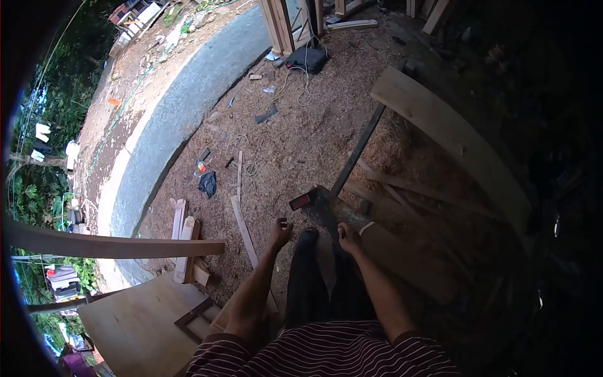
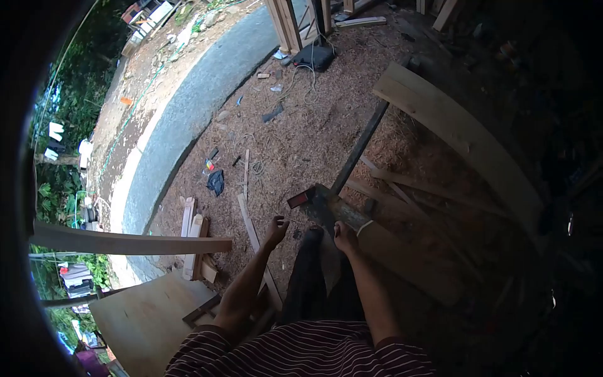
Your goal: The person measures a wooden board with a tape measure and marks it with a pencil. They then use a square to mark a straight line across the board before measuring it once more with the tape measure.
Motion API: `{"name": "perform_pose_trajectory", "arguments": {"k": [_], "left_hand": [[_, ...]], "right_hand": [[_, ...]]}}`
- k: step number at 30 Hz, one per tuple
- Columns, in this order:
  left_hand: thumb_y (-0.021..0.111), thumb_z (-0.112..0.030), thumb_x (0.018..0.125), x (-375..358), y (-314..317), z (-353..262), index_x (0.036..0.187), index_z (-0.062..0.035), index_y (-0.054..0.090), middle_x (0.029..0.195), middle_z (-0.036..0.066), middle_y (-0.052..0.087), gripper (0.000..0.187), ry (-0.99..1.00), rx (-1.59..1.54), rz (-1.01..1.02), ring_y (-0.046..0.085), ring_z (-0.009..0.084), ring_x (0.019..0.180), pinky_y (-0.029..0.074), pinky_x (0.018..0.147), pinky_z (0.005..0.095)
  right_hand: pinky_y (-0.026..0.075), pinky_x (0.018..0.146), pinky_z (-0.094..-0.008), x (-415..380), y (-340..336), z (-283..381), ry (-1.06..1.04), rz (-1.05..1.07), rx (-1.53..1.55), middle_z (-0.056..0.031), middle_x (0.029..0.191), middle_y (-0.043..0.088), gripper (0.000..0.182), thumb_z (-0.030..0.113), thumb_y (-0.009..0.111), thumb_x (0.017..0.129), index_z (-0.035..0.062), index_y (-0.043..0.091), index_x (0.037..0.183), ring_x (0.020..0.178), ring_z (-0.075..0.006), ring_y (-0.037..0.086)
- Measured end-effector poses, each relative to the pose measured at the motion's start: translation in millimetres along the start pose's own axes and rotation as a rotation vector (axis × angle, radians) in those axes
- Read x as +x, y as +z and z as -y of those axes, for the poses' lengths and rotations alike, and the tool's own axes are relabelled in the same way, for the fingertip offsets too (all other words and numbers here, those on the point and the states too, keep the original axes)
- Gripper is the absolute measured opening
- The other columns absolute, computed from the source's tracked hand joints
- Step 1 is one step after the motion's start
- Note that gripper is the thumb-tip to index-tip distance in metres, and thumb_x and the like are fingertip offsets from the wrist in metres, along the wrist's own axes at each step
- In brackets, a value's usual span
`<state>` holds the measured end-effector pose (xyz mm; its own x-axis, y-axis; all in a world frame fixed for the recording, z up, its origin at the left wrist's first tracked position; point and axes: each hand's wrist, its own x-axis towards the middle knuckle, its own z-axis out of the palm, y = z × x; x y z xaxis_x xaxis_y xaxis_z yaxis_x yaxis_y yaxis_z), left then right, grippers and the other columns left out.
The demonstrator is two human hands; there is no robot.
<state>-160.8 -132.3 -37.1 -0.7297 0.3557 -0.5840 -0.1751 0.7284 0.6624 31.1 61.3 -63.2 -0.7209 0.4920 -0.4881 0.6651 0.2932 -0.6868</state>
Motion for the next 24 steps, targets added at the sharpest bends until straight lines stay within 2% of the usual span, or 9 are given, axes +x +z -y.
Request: {"name": "perform_pose_trajectory", "arguments": {"k": [2, 5, 8, 13, 18, 19, 21, 22, 24], "left_hand": [[0.065, -0.039, 0.085, 35.4, 5.4, 11.1, 0.130, -0.0030, 0.041, 0.113, 0.018, 0.060, 0.062, 0.051, 0.137, -0.067, 0.059, 0.0315, 0.095, 0.047, 0.085, 0.0402], [0.066, -0.036, 0.085, 67.0, 4.8, 8.5, 0.131, -0.0032, 0.040, 0.114, 0.016, 0.058, 0.062, 0.136, 0.185, -0.077, 0.060, 0.0276, 0.092, 0.049, 0.081, 0.0389], [0.067, -0.031, 0.087, 78.2, -6.3, -13.5, 0.127, -0.0051, 0.041, 0.105, 0.011, 0.059, 0.055, -0.171, -0.286, 0.291, 0.060, 0.0152, 0.087, 0.051, 0.073, 0.0315], [0.065, -0.030, 0.089, 106.0, -13.0, -3.9, 0.125, -0.0051, 0.043, 0.105, 0.009, 0.059, 0.049, -0.150, -0.330, 0.368, 0.061, 0.0171, 0.088, 0.052, 0.075, 0.0332], [0.060, -0.024, 0.092, 112.6, -14.0, -11.0, 0.124, -0.0032, 0.048, 0.105, 0.007, 0.059, 0.040, -0.249, -0.586, 0.587, 0.060, 0.0189, 0.091, 0.052, 0.079, 0.0336], [0.059, -0.021, 0.093, 115.1, -16.3, -8.2, 0.117, -0.0012, 0.055, 0.103, 0.008, 0.059, 0.031, 0.242, -0.002, 0.620, 0.060, 0.0163, 0.091, 0.051, 0.078, 0.0294], [0.060, -0.019, 0.093, 107.6, -15.1, -5.2, 0.110, 0.0019, 0.058, 0.098, 0.007, 0.061, 0.027, 0.202, -0.264, 0.622, 0.059, 0.0126, 0.087, 0.049, 0.076, 0.0249], [0.060, -0.019, 0.093, 104.8, -16.5, -7.9, 0.110, 0.0019, 0.058, 0.098, 0.007, 0.061, 0.027, 0.217, -0.245, 0.632, 0.059, 0.0126, 0.087, 0.049, 0.076, 0.0249], [0.061, -0.017, 0.092, 87.8, -20.3, -9.3, 0.106, 0.0030, 0.059, 0.097, 0.007, 0.061, 0.025, -0.112, -0.538, 0.637, 0.059, 0.0127, 0.085, 0.048, 0.076, 0.0251]], "right_hand": [[0.047, 0.083, -0.0465, -0.7, 13.6, 6.2, -0.065, -0.185, 0.082, -0.0213, 0.105, 0.062, 0.029, 0.025, 0.048, 0.093, 0.0046, 0.056, 0.112, 0.101, -0.0392, 0.058], [0.045, 0.086, -0.0463, -14.7, 20.1, 29.2, 0.019, -0.263, -0.060, -0.0224, 0.112, 0.059, 0.033, 0.025, 0.050, 0.094, 0.0055, 0.051, 0.120, 0.106, -0.0402, 0.055], [0.043, 0.089, -0.0464, -7.5, 56.9, 22.2, 0.176, -0.304, 0.013, -0.0225, 0.114, 0.057, 0.038, 0.024, 0.054, 0.092, 0.0060, 0.048, 0.125, 0.107, -0.0408, 0.054], [0.042, 0.093, -0.0454, -6.0, 60.8, 46.4, 0.315, -0.355, 0.066, -0.0234, 0.114, 0.055, 0.046, 0.015, 0.060, 0.086, 0.0052, 0.044, 0.128, 0.110, -0.0400, 0.052], [0.039, 0.095, -0.0484, -12.0, 90.4, 36.3, 0.127, -0.627, -0.272, -0.0204, 0.129, 0.044, 0.055, 0.003, 0.066, 0.076, 0.0046, 0.044, 0.127, 0.114, -0.0400, 0.048], [0.039, 0.095, -0.0484, -18.4, 93.2, 36.3, 0.138, -0.619, -0.261, -0.0204, 0.129, 0.044, 0.055, 0.003, 0.066, 0.076, 0.0046, 0.044, 0.127, 0.114, -0.0400, 0.048], [0.041, 0.092, -0.0498, -26.0, 92.2, 42.5, 0.243, -0.401, -0.045, -0.0194, 0.126, 0.044, 0.053, 0.004, 0.066, 0.076, 0.0044, 0.045, 0.124, 0.110, -0.0416, 0.049], [0.041, 0.092, -0.0498, -32.2, 92.2, 47.8, 0.248, -0.421, -0.029, -0.0194, 0.126, 0.044, 0.053, 0.004, 0.066, 0.076, 0.0044, 0.045, 0.124, 0.110, -0.0416, 0.049], [0.043, 0.089, -0.0488, -52.8, 100.5, 49.5, 0.319, -0.436, 0.139, -0.0193, 0.119, 0.048, 0.052, 0.007, 0.068, 0.076, 0.0058, 0.046, 0.123, 0.108, -0.0404, 0.050]]}}
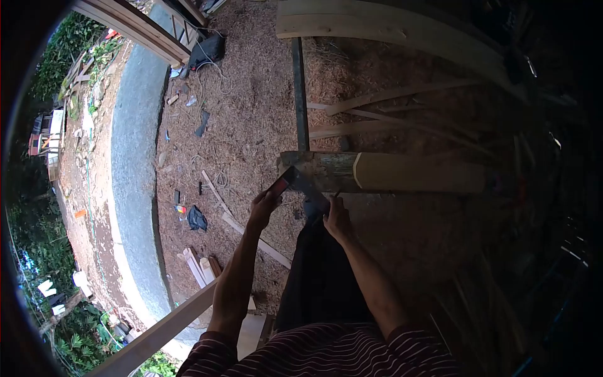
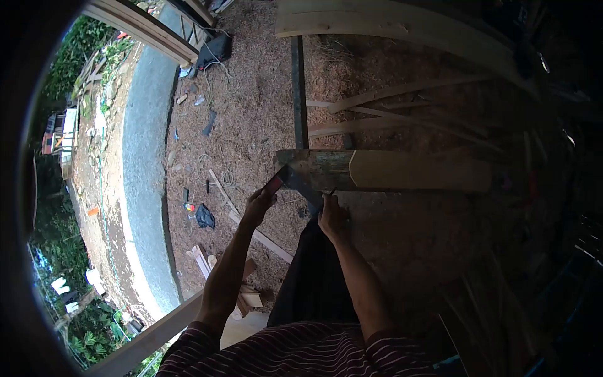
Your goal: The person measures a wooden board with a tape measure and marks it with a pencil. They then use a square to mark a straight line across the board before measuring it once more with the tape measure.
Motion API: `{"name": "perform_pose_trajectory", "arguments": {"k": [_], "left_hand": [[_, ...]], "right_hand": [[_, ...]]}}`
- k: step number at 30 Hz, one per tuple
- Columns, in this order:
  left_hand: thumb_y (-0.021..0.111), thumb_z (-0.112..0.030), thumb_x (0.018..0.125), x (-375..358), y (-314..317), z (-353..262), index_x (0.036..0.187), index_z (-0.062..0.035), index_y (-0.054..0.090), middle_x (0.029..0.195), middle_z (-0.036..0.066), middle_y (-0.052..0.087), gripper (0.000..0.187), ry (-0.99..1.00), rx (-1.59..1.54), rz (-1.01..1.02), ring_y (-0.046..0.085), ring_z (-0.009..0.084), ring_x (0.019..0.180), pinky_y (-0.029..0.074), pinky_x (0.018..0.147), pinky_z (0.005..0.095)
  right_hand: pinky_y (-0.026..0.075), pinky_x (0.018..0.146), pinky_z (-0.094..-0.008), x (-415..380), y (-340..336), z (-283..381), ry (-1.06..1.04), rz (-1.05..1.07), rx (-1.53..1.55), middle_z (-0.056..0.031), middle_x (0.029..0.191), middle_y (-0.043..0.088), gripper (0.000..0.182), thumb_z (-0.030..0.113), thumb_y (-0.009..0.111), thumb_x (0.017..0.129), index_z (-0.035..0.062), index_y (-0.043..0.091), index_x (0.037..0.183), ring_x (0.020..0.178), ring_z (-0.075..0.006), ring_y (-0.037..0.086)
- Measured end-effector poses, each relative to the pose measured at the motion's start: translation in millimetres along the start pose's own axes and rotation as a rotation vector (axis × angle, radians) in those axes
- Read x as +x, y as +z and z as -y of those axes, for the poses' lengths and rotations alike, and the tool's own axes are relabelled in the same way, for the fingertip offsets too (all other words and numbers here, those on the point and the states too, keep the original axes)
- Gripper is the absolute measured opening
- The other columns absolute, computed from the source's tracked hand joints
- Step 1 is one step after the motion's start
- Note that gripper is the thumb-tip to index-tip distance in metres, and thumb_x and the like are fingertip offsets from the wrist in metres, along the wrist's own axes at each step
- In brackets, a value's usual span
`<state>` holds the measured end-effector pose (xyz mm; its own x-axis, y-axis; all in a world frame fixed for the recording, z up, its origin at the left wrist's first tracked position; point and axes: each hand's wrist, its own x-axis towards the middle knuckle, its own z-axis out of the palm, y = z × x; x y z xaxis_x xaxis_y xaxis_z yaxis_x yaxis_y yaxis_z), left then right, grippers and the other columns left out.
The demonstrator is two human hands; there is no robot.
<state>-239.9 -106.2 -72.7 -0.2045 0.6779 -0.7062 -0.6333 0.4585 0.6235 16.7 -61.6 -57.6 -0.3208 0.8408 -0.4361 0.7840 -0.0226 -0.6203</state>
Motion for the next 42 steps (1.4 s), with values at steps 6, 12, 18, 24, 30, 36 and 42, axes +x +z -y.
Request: {"name": "perform_pose_trajectory", "arguments": {"k": [6, 12, 18, 24, 30, 36, 42], "left_hand": [[0.061, -0.021, 0.091, -21.9, 12.0, 14.5, 0.116, -0.0061, 0.057, 0.095, 0.006, 0.063, 0.030, 0.133, 0.357, 0.130, 0.062, 0.0159, 0.085, 0.051, 0.078, 0.0311], [0.066, -0.022, 0.086, 14.6, 97.2, -13.9, 0.118, -0.0036, 0.053, 0.099, 0.009, 0.063, 0.040, 0.120, 1.049, 0.256, 0.062, 0.0181, 0.086, 0.050, 0.077, 0.0327], [0.070, -0.020, 0.078, 73.1, 142.5, -6.3, 0.115, -0.0038, 0.055, 0.103, 0.017, 0.063, 0.043, 0.601, 1.606, 0.451, 0.061, 0.0276, 0.094, 0.049, 0.079, 0.0387], [0.067, -0.019, 0.081, 79.2, 205.6, -14.1, 0.112, -0.0054, 0.058, 0.102, 0.015, 0.062, 0.036, 0.869, 1.799, 0.599, 0.060, 0.0335, 0.093, 0.050, 0.077, 0.0427], [0.063, -0.017, 0.080, 91.2, 229.8, -15.6, 0.108, -0.0117, 0.060, 0.107, 0.014, 0.060, 0.029, 0.814, 1.724, 0.656, 0.058, 0.0379, 0.092, 0.049, 0.077, 0.0470], [0.066, -0.018, 0.080, 103.6, 223.6, -15.2, 0.111, -0.0121, 0.059, 0.109, 0.016, 0.059, 0.033, 1.053, 1.615, 0.784, 0.058, 0.0384, 0.095, 0.049, 0.081, 0.0460], [0.067, -0.023, 0.085, 130.0, 233.8, -10.4, 0.125, -0.0046, 0.052, 0.109, 0.018, 0.062, 0.046, 0.949, 1.590, 0.782, 0.061, 0.0284, 0.100, 0.050, 0.080, 0.0385]], "right_hand": [[0.045, 0.088, -0.0472, -65.8, -37.4, -29.4, -0.055, -0.214, 0.081, -0.0181, 0.115, 0.052, 0.050, 0.014, 0.071, 0.078, 0.0059, 0.048, 0.122, 0.108, -0.0376, 0.052], [0.044, 0.090, -0.0455, -96.8, -83.5, -43.3, 0.146, -0.315, 0.170, -0.0177, 0.119, 0.053, 0.052, 0.016, 0.072, 0.078, 0.0058, 0.049, 0.124, 0.111, -0.0378, 0.051], [0.045, 0.088, -0.0451, -94.1, -68.1, -62.4, 0.171, -0.482, 0.296, -0.0180, 0.114, 0.054, 0.054, 0.014, 0.072, 0.077, 0.0049, 0.048, 0.124, 0.106, -0.0371, 0.053], [0.045, 0.084, -0.0457, -74.4, -50.3, -71.4, 0.254, -0.632, 0.367, -0.0194, 0.108, 0.054, 0.047, 0.014, 0.069, 0.079, 0.0034, 0.049, 0.120, 0.101, -0.0377, 0.055], [0.046, 0.080, -0.0456, -61.1, -35.7, -62.5, 0.250, -0.752, 0.406, -0.0213, 0.104, 0.056, 0.042, 0.010, 0.068, 0.079, 0.0021, 0.051, 0.117, 0.097, -0.0396, 0.057], [0.046, 0.080, -0.0447, -56.6, -23.0, -46.2, 0.311, -0.760, 0.409, -0.0202, 0.104, 0.053, 0.048, 0.008, 0.069, 0.078, 0.0031, 0.047, 0.121, 0.097, -0.0382, 0.055], [0.045, 0.074, -0.0473, -44.7, -3.0, -38.1, 0.247, -0.945, 0.334, -0.0201, 0.097, 0.054, 0.044, 0.005, 0.067, 0.078, 0.0014, 0.047, 0.118, 0.090, -0.0384, 0.055]]}}
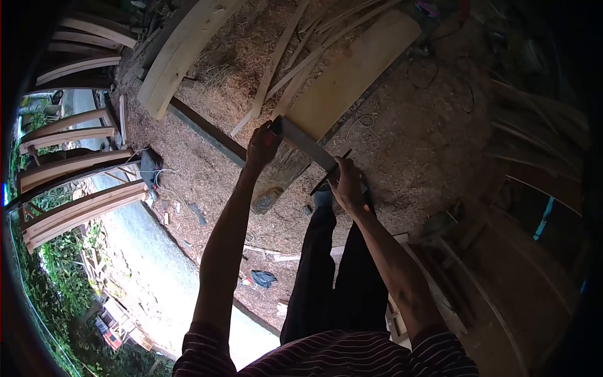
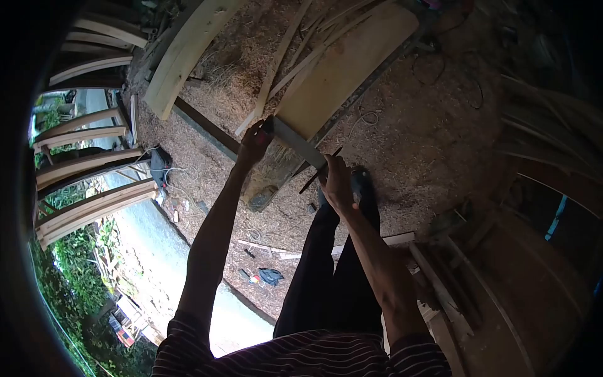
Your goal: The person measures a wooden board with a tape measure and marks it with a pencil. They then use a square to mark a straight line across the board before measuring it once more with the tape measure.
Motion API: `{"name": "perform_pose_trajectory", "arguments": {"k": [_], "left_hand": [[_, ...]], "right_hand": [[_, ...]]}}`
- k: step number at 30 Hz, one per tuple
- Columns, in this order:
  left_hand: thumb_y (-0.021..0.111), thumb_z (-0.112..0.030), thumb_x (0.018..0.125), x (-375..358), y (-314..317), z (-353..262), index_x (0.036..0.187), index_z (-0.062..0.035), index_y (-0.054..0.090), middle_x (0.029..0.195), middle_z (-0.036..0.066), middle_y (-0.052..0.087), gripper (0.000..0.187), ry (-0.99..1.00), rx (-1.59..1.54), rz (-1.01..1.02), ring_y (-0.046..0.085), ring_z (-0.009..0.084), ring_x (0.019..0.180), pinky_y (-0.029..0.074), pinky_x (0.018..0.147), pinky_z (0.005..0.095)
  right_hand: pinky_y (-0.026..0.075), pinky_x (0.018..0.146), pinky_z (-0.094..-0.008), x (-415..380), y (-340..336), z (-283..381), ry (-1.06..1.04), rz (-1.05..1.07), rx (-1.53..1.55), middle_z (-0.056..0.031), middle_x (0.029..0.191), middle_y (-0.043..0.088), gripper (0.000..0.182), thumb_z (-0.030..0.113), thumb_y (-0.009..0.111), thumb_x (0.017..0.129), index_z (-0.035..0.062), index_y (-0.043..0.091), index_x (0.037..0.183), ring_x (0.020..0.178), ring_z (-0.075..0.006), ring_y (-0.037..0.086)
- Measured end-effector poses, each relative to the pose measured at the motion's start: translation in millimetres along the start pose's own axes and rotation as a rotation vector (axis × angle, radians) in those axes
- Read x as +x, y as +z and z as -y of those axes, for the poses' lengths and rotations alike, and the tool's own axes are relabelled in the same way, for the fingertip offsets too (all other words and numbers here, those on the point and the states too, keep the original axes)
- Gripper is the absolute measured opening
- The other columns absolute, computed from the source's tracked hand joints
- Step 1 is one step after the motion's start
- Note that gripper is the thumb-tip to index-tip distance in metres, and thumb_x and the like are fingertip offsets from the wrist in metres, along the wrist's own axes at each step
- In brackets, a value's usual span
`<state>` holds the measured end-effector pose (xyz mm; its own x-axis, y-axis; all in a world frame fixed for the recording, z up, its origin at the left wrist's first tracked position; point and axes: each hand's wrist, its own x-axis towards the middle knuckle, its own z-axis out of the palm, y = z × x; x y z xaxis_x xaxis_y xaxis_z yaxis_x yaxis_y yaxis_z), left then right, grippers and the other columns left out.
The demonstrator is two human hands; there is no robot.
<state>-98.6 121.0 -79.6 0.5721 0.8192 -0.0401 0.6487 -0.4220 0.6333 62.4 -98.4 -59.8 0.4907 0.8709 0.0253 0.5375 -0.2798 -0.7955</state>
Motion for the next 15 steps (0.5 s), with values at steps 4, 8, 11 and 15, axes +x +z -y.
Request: {"name": "perform_pose_trajectory", "arguments": {"k": [4, 8, 11, 15], "left_hand": [[0.064, -0.020, 0.089, 2.5, -5.8, 12.4, 0.111, -0.0019, 0.062, 0.092, 0.006, 0.066, 0.029, -0.135, -0.355, 0.095, 0.059, 0.0103, 0.086, 0.049, 0.072, 0.0264], [0.064, -0.017, 0.088, -7.9, -11.7, 22.4, 0.113, -0.0015, 0.062, 0.096, 0.005, 0.065, 0.029, -0.205, -0.400, 0.134, 0.059, 0.0101, 0.086, 0.049, 0.073, 0.0258], [0.071, -0.024, 0.083, 0.9, -6.2, 34.5, 0.114, -0.0054, 0.061, 0.100, 0.011, 0.067, 0.038, -0.160, -0.446, 0.131, 0.063, 0.0172, 0.092, 0.051, 0.079, 0.0328], [0.077, -0.019, 0.076, 15.7, -14.3, 11.2, 0.117, -0.0060, 0.059, 0.098, 0.010, 0.065, 0.046, -0.089, -0.199, 0.150, 0.062, 0.0203, 0.094, 0.050, 0.081, 0.0342]], "right_hand": [[0.043, 0.075, -0.0478, -15.3, 6.2, 9.1, 0.006, 0.030, -0.016, -0.0183, 0.099, 0.054, 0.050, 0.005, 0.068, 0.076, 0.0028, 0.046, 0.121, 0.094, -0.0368, 0.054], [0.042, 0.084, -0.0451, -25.7, 17.9, 14.2, 0.027, 0.050, 0.037, -0.0191, 0.106, 0.052, 0.055, 0.001, 0.070, 0.073, 0.0030, 0.047, 0.123, 0.099, -0.0372, 0.052], [0.042, 0.085, -0.0452, -20.9, 17.1, 18.2, 0.039, 0.032, 0.006, -0.0195, 0.106, 0.052, 0.056, 0.001, 0.070, 0.072, 0.0025, 0.046, 0.123, 0.100, -0.0371, 0.052], [0.042, 0.085, -0.0455, -7.0, 12.6, 15.5, 0.051, 0.059, -0.074, -0.0200, 0.107, 0.052, 0.055, 0.001, 0.068, 0.074, 0.0016, 0.045, 0.125, 0.100, -0.0370, 0.052]]}}
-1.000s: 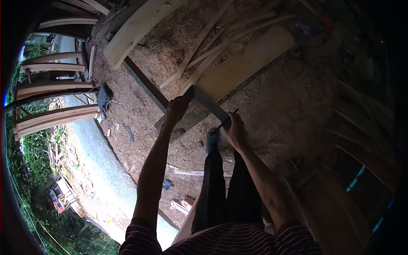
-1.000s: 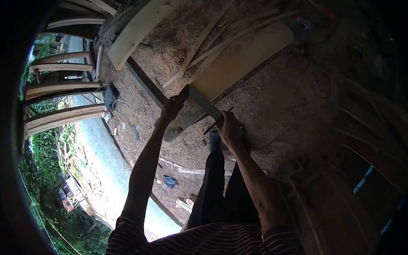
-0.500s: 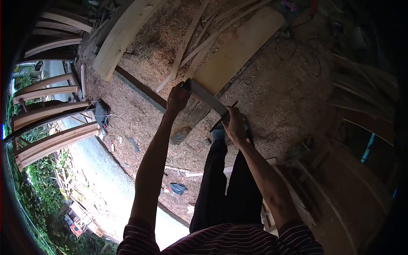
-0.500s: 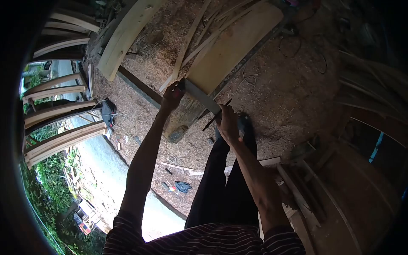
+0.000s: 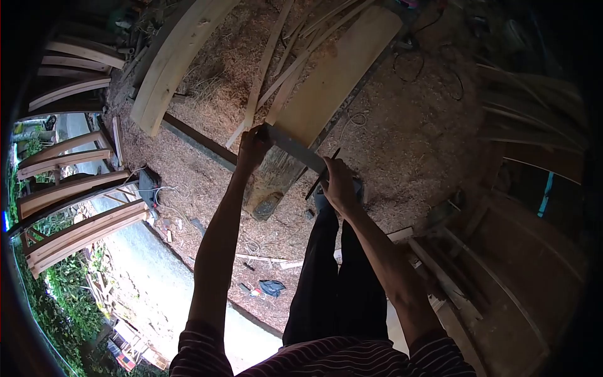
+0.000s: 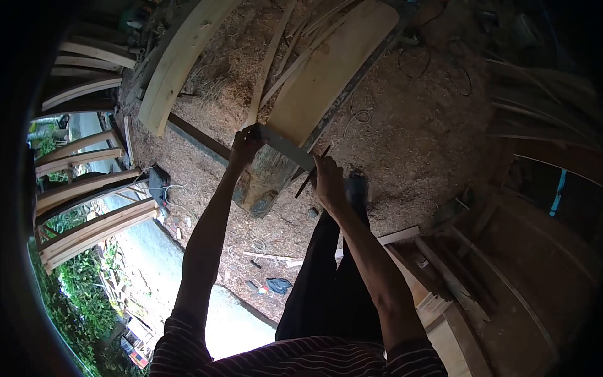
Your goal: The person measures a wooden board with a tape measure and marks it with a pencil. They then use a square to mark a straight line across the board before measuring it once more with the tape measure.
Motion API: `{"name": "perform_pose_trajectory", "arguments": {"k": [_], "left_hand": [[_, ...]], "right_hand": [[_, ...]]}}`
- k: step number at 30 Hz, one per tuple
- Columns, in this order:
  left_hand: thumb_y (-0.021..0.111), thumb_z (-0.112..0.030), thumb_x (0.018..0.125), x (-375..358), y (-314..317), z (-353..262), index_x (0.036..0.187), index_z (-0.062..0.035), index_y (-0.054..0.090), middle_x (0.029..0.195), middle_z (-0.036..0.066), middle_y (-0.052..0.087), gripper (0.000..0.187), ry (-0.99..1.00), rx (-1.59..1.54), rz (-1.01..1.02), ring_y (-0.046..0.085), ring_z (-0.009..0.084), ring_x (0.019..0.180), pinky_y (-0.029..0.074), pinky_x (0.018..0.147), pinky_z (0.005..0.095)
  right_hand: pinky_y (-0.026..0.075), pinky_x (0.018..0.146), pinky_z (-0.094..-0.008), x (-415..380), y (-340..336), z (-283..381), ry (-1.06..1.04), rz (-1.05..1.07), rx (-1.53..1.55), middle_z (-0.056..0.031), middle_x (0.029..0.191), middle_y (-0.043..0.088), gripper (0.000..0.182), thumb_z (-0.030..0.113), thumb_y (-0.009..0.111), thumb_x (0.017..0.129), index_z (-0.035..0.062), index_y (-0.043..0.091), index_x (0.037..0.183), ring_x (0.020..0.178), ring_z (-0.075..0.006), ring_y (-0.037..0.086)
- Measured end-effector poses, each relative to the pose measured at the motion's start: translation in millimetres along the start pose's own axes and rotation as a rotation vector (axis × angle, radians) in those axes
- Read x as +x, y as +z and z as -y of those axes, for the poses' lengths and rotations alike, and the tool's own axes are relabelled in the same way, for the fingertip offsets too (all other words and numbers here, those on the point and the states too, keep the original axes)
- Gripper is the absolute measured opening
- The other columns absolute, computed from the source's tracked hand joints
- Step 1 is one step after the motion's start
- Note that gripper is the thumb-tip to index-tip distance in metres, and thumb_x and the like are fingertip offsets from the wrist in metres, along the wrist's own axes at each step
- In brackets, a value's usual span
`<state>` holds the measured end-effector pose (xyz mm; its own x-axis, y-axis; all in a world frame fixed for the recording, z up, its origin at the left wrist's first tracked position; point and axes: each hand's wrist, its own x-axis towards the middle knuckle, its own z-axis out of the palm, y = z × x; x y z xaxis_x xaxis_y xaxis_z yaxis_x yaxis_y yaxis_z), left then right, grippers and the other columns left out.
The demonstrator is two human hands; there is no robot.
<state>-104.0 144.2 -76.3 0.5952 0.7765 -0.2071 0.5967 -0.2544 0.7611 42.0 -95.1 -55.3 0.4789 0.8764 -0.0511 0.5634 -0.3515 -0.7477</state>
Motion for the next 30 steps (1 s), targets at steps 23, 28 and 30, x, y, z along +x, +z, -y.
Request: {"name": "perform_pose_trajectory", "arguments": {"k": [23, 28, 30], "left_hand": [[0.068, -0.014, 0.082, 33.4, 28.0, -31.1, 0.109, 0.0002, 0.059, 0.097, 0.013, 0.064, 0.032, 0.089, -0.050, -0.162, 0.064, 0.0216, 0.085, 0.053, 0.073, 0.0331], [0.077, -0.026, 0.072, 13.6, 35.5, -40.2, 0.134, 0.0004, 0.039, 0.124, 0.023, 0.045, 0.077, 0.177, 0.380, -0.065, 0.047, 0.0351, 0.114, 0.041, 0.094, 0.0438], [0.078, -0.031, 0.069, -1.1, 40.3, -43.5, 0.141, 0.0010, 0.027, 0.133, 0.026, 0.035, 0.094, 0.225, 0.453, -0.079, 0.037, 0.0408, 0.125, 0.034, 0.102, 0.0501]], "right_hand": [[0.043, 0.085, -0.0467, 8.8, -14.4, -32.1, 0.019, -0.046, -0.005, -0.0196, 0.109, 0.054, 0.054, 0.002, 0.063, 0.080, 0.0029, 0.043, 0.131, 0.102, -0.0370, 0.052], [0.044, 0.083, -0.0470, 9.5, -14.5, -36.6, -0.029, -0.074, 0.026, -0.0206, 0.108, 0.055, 0.054, 0.000, 0.063, 0.080, 0.0022, 0.044, 0.130, 0.100, -0.0382, 0.053], [0.044, 0.083, -0.0470, 9.1, -15.8, -39.6, -0.041, -0.075, 0.041, -0.0206, 0.108, 0.055, 0.054, 0.000, 0.063, 0.080, 0.0024, 0.044, 0.130, 0.100, -0.0382, 0.053]]}}
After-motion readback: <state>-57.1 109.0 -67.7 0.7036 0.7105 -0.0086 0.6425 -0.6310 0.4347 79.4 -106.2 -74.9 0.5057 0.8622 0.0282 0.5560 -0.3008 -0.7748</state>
